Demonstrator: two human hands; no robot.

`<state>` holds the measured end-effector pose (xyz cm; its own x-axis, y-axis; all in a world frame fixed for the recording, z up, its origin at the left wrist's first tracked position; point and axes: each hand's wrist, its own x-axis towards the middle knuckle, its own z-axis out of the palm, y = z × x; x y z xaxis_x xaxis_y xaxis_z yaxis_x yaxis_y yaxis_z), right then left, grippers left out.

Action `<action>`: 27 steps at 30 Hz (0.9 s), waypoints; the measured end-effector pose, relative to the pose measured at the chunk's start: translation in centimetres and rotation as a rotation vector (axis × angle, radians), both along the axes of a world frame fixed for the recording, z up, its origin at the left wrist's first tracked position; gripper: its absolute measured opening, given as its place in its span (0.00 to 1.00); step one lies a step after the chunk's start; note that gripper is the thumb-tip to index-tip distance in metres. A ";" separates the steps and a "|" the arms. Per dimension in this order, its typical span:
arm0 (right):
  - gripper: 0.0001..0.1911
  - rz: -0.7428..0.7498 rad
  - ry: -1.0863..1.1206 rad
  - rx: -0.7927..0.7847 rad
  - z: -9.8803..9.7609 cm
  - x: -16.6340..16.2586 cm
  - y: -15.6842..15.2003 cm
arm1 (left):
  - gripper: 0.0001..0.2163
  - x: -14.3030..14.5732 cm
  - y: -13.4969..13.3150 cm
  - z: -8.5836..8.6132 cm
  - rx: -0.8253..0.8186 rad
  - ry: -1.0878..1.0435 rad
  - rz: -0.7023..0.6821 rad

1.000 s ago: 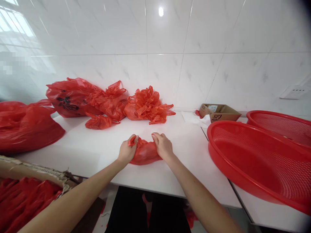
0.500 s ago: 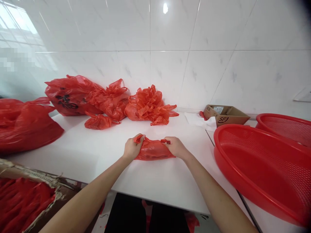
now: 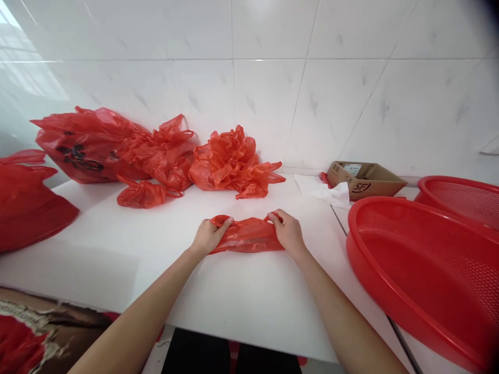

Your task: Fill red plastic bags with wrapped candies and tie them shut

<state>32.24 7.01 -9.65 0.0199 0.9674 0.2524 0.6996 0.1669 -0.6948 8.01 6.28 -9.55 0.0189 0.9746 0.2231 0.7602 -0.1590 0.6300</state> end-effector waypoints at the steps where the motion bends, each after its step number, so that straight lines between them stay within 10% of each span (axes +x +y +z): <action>1: 0.17 -0.018 -0.034 -0.017 -0.3 0.0 0.2 | 0.24 0.0 0.3 -0.2 -0.016 0.034 0.008; 27: 0.16 -0.211 -0.479 -0.177 -1.4 -0.3 1.2 | 0.15 1.2 0.5 -1.7 0.075 0.579 0.065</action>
<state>31.93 8.19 -11.10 0.1405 0.9834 0.1147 0.9501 -0.1014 -0.2949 9.25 6.76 -11.21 0.0989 0.9598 0.2626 0.9869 -0.1284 0.0977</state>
